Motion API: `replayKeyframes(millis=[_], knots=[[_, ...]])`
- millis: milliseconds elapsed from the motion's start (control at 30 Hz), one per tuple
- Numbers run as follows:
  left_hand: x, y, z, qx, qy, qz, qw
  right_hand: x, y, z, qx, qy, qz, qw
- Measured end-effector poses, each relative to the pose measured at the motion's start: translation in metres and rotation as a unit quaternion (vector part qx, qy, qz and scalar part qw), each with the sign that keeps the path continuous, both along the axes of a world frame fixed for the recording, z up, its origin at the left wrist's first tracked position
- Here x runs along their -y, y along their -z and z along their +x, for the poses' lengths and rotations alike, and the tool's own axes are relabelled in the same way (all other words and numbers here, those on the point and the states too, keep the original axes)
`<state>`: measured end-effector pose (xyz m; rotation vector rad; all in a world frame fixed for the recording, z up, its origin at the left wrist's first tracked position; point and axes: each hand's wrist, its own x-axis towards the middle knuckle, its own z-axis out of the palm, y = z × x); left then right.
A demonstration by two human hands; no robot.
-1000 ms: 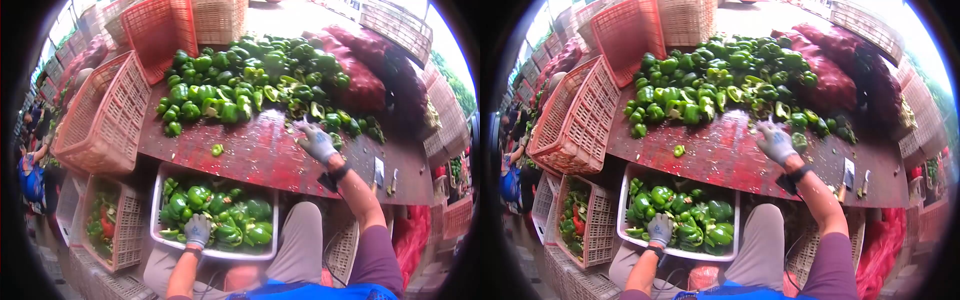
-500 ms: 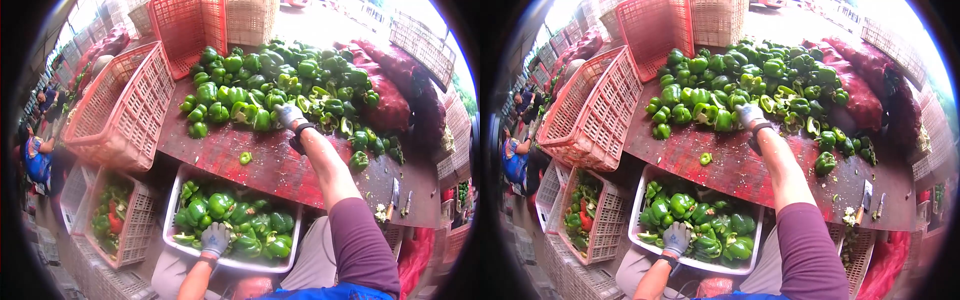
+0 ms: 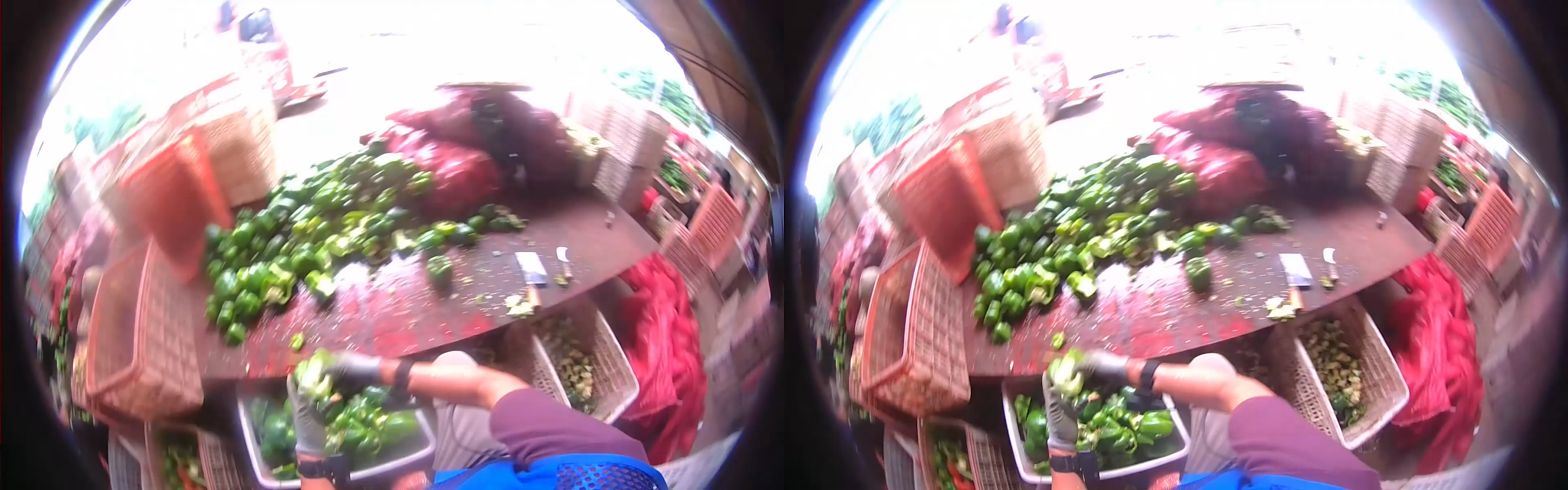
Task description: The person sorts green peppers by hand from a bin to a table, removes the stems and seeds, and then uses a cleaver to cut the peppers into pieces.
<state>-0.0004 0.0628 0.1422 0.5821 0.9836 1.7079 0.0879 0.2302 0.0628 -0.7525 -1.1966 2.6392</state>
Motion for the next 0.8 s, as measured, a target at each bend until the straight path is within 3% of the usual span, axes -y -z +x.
replayKeyframes(millis=[33, 67, 100, 167, 233, 300, 333, 400, 500, 567, 667, 767, 800], knots=[[-0.006, 0.036, -0.009, 0.043, 0.013, 0.01, 0.999, 0.027, -0.049, 0.022, 0.091, -0.054, 0.248, 0.963], [-0.013, 0.075, -0.017, 0.036, 0.016, 0.029, 0.999, 0.048, -0.037, 0.018, 0.021, 0.016, 0.234, 0.972], [-0.015, 0.1, -0.021, 0.031, 0.012, 0.044, 0.998, 0.066, -0.071, 0.035, 0.115, 0.026, 0.348, 0.93], [-0.005, 0.104, -0.018, 0.146, 0.056, 0.036, 0.987, 0.083, -0.081, 0.05, 0.241, 0.029, 0.598, 0.764], [0.002, 0.106, -0.003, 0.031, 0.009, -0.036, 0.999, 0.091, -0.078, 0.064, 0.179, 0.046, 0.785, 0.591], [0.018, 0.072, 0.021, -0.106, -0.015, -0.073, 0.992, 0.091, -0.055, 0.071, 0.129, -0.063, 0.822, 0.551], [0.022, 0.06, 0.032, -0.134, -0.001, -0.081, 0.988, 0.093, -0.047, 0.076, 0.104, -0.044, 0.848, 0.518], [0.029, 0.079, 0.03, -0.397, 0.002, 0.015, 0.918, 0.095, -0.034, 0.083, 0.093, -0.055, 0.836, 0.538], [0.027, 0.117, 0.031, -0.321, 0.009, -0.012, 0.947, 0.103, -0.016, 0.082, 0.108, -0.028, 0.831, 0.545], [0.039, 0.074, 0.041, -0.138, 0.037, -0.086, 0.986, 0.112, -0.027, 0.088, 0.069, 0.02, 0.857, 0.51], [0.046, 0.04, 0.052, -0.226, -0.002, -0.082, 0.971, 0.115, -0.028, 0.083, 0.074, 0.091, 0.871, 0.476], [0.048, 0.063, 0.044, -0.262, 0.004, -0.069, 0.963, 0.123, -0.042, 0.086, 0.154, -0.011, 0.785, 0.6], [0.051, 0.058, 0.048, -0.285, -0.009, -0.084, 0.955, 0.12, -0.012, 0.082, 0.152, 0.02, 0.781, 0.605]])
